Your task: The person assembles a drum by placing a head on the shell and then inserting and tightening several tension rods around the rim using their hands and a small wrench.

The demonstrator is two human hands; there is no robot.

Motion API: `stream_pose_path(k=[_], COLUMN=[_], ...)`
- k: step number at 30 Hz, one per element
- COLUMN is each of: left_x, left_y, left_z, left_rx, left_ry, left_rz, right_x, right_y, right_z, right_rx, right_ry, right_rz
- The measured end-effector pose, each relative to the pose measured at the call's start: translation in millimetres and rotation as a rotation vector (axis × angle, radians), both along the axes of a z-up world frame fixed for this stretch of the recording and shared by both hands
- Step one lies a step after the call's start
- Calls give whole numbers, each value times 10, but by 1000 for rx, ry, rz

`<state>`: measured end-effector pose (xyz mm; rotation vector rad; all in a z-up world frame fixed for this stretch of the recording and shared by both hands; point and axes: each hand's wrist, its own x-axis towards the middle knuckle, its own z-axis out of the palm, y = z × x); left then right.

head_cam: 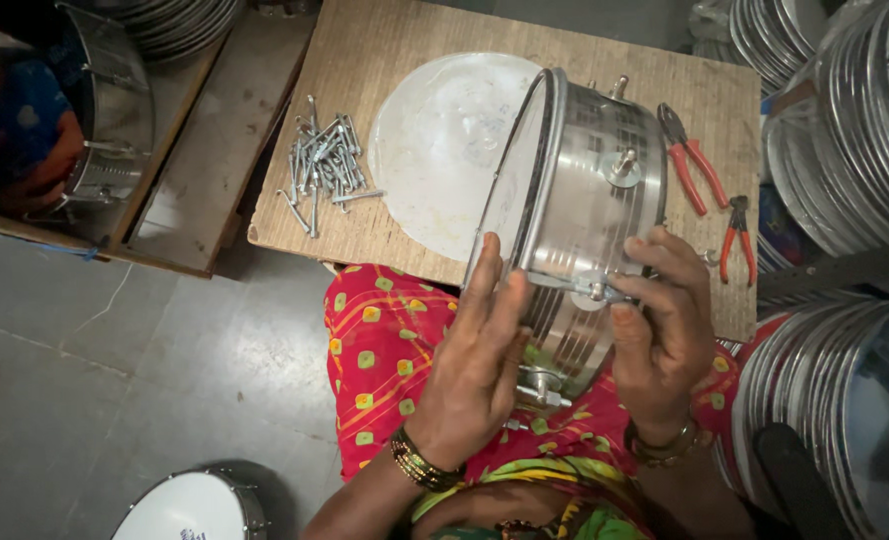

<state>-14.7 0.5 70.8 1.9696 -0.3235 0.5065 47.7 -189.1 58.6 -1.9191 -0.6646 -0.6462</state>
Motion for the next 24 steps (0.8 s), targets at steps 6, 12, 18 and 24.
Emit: stream_pose_path(k=[6, 12, 18, 24], left_x=[-22, -51, -19, -32], left_y=[-38, -29, -23, -22], left_z=[-26, 34, 74, 103], left_rx=[2, -11, -29, -9], left_ry=[67, 54, 93, 78], left_rz=[-34, -20, -2, -1], right_x=[60, -25, 76, 54], right_y=[-17, 44, 111, 102], right_z=[-30, -36, -21, -43], right_rx=[292, 173, 270, 364], right_ry=[103, 86, -34, 134], right_rz=[210, 35, 209, 166])
